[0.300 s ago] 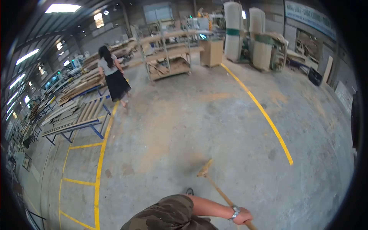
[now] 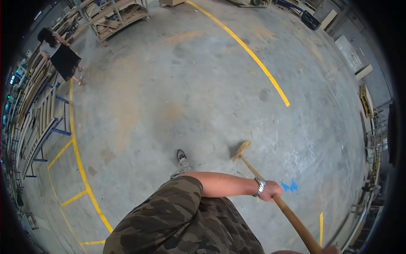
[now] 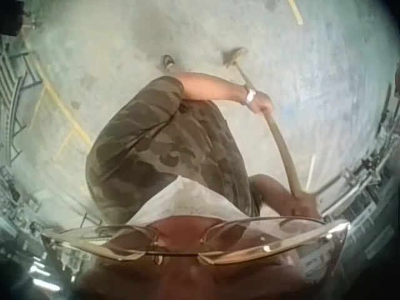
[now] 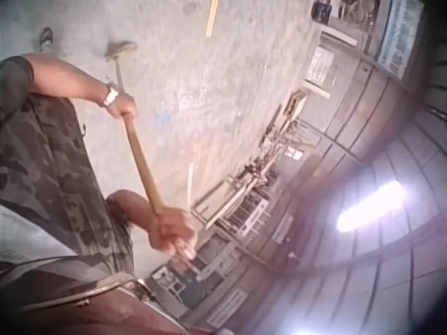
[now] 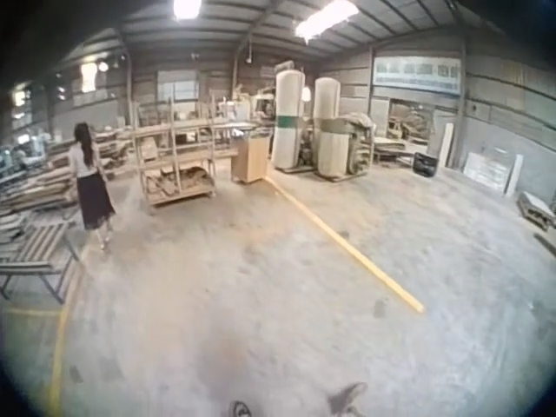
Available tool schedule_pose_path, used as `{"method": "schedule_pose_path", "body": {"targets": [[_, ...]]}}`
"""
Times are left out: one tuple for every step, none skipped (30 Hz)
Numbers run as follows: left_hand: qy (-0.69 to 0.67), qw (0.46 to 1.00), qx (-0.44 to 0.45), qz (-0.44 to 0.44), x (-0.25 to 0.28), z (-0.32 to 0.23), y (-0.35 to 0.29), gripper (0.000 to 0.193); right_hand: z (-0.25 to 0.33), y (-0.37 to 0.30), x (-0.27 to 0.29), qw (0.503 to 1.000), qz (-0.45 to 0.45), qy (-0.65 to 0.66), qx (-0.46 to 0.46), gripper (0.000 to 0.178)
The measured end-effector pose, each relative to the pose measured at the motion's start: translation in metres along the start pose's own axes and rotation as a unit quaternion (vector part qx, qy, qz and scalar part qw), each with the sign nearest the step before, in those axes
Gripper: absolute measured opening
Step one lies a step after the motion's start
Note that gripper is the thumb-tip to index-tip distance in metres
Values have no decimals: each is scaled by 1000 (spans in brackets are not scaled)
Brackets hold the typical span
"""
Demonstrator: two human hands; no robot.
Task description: Sweeping dust and debris from a factory floor using a push broom.
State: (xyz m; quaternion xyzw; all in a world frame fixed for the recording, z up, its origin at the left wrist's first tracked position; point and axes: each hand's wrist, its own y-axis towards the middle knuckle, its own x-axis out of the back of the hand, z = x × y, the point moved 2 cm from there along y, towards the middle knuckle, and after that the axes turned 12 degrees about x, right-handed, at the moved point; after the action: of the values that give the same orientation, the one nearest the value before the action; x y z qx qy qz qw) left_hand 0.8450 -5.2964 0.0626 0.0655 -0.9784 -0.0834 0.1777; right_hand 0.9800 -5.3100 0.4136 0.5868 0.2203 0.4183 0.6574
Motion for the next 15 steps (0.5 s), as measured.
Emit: {"method": "schedule_pose_path", "body": {"targets": [[-14,1000,-3,4,5,13,-4,12,-11,-11,-17,1000,-6,-9,0,20],[-23,1000,-3,2,15,29,-7,12,-25,-11,-39,1000,0,-14,-3,20],[-23,999,36,17,25,39,-14,13,-36,-8,-59,1000,17,-10,2,18],[-23,996,77,31,39,45,-25,14,-45,-6,-72,999,34,-5,5,16],[-13,997,80,-4,56,48,-36,11,-51,-1,-78,999,35,-9,3,16],[-5,995,88,-43,76,44,-54,9,-55,5,-83,997,44,52,-24,14],[7,992,105,-70,96,50,-69,9,-59,10,-88,991,51,111,-52,14],[19,989,117,-93,114,57,-80,10,-70,2,-97,992,-25,120,-32,11],[21,988,119,-94,131,67,-94,10,-81,-3,-108,992,-27,122,-31,11],[48,980,153,-119,150,80,-110,12,-92,-8,-118,987,-65,137,-52,11],[77,968,187,-146,168,90,-121,15,-102,-12,-130,980,-103,155,-72,11],[93,964,197,-156,181,99,-131,15,-110,-16,-144,976,-114,156,-97,13],[103,954,225,-167,192,108,-143,18,-115,-16,-156,972,-126,177,-86,13],[119,943,252,-180,207,116,-154,21,-122,-16,-167,969,-129,180,-106,12],[83,939,300,-145,222,113,-158,22,-127,-18,-177,966,-133,185,-124,11]]}}
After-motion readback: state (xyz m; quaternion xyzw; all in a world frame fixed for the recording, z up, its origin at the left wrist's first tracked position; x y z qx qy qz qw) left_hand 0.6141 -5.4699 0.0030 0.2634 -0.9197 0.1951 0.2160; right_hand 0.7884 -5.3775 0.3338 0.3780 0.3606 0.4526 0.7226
